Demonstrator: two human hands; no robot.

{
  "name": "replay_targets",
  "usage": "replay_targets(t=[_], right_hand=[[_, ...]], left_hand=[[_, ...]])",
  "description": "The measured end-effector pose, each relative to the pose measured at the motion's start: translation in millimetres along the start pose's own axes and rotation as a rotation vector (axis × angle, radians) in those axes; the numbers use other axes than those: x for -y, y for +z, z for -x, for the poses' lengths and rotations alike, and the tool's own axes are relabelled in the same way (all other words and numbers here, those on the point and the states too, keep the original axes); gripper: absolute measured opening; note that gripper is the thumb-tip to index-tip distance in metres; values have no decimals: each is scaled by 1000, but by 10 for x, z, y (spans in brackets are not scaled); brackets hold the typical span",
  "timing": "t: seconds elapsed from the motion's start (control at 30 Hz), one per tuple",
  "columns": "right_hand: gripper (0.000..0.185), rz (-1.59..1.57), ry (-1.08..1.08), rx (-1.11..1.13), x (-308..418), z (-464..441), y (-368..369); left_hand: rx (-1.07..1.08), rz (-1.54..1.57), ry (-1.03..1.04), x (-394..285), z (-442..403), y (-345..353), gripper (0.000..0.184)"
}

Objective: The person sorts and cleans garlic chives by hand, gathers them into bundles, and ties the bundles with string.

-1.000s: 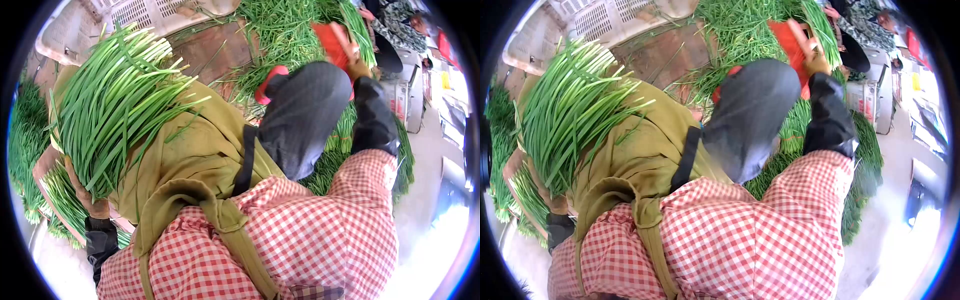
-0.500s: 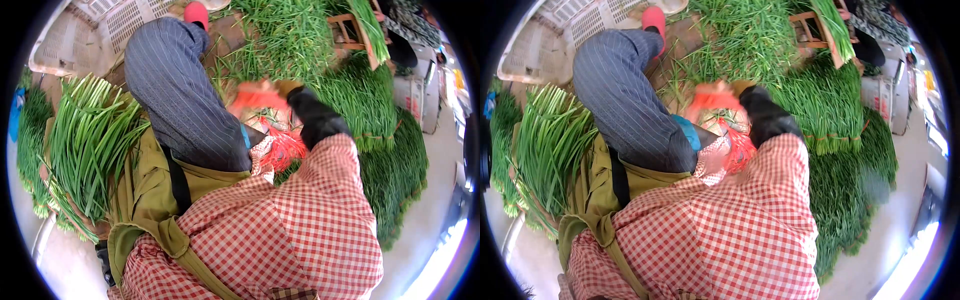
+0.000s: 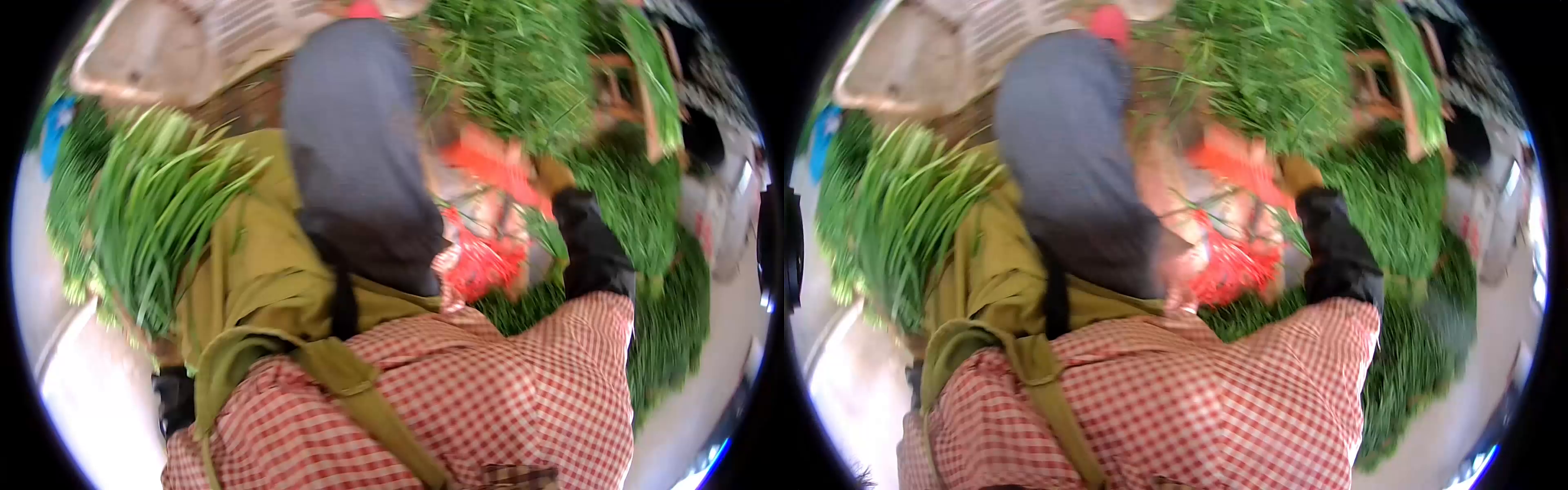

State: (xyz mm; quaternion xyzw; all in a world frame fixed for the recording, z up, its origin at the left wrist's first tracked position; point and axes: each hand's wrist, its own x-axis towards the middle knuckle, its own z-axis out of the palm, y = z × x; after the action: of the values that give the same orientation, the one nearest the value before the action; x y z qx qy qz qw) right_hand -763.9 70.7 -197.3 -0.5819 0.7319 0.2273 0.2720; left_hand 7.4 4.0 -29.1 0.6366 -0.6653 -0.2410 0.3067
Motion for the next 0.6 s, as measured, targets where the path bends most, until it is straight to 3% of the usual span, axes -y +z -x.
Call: replay_targets(t=[0.07, 0.1, 0.13, 0.17, 0.2, 0.23, 0.27, 0.33, 0.4, 0.43, 0.5, 0.57, 0.6], right_hand=[[36, 38, -9, 129, 268, -127, 307], [31, -233, 67, -38, 221, -85, 429], [29, -358, 218, -128, 264, -130, 430], [31, -380, 207, -201, 15, -235, 657], [34, -410, 244, -287, -60, -252, 767], [49, -264, 333, -123, -281, -415, 986], [49, -262, 319, -149, -236, -347, 877], [79, -209, 200, 154, -82, -57, 520], [91, -147, 220, 248, -47, 24, 141], [85, -121, 302, 183, -36, 45, -70], [68, -42, 326, -258, 591, 522, -926], [47, -153, -28, -875, 1059, 737, -1465], [39, -380, -169, -917, 1514, 928, -1802]], left_hand=[[-35, 162, -58, -59, 47, 3, 61], [-51, 335, -102, -74, 55, 42, 60], [-65, 482, -136, -98, 28, 89, 60], [-61, 532, -126, -100, 18, 122, 60], [-39, 311, -63, -159, 2, 134, 63], [-16, 102, -7, -180, 4, 131, 67], [-10, 44, 9, -156, -7, 121, 71], [-11, -154, 62, -228, 1, 88, 77], [-44, -354, 178, -323, -55, 64, 78], [-48, -347, 189, -280, -54, 50, 78], [-97, -337, 337, -247, -67, 44, 80], [-42, -287, 301, -281, -48, 1, 83], [-43, -300, 286, -243, -60, 2, 84]])
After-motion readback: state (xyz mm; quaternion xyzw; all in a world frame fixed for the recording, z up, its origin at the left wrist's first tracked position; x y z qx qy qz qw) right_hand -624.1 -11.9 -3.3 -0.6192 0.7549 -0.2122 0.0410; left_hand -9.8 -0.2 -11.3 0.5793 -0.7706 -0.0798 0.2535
